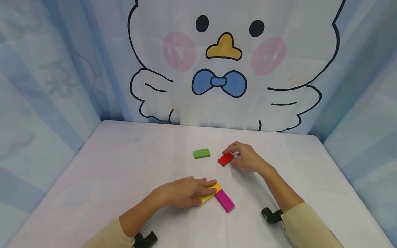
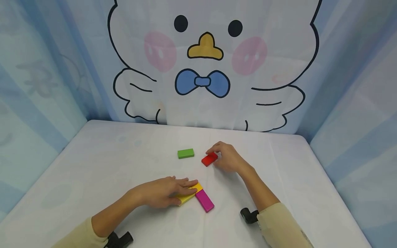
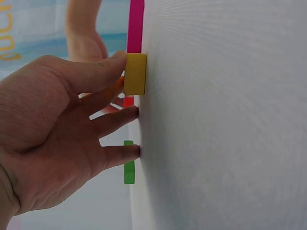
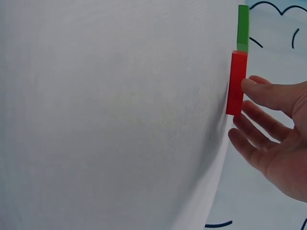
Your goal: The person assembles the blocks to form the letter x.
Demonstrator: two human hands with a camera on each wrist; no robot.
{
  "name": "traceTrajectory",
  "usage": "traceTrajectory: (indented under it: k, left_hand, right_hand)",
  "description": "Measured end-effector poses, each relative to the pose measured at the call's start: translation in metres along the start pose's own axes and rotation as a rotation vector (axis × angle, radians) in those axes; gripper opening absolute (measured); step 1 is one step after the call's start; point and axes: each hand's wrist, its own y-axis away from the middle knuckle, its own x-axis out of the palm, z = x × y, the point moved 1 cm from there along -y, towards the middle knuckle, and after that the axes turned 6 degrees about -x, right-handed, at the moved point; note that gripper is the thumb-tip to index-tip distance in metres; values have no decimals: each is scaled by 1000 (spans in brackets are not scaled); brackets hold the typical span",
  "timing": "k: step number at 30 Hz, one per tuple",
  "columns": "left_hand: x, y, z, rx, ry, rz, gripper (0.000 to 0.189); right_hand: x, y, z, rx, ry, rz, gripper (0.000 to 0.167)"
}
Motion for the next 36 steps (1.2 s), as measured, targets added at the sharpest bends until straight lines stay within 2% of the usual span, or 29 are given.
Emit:
traceTrajectory:
  k: [10,25,36]
  left_hand:
    - [1,-2,2,23,-5,-3,59]
    - [1,-2,5,37,14,-16,59]
    - [0,-2,5,19,15,-4,60]
  right_hand:
    - [5,-6,-3,-7,-5,35,36]
    - [5,-10,-5,-11,21,31,33]
    - [4,-11,-3,24,28,34,31]
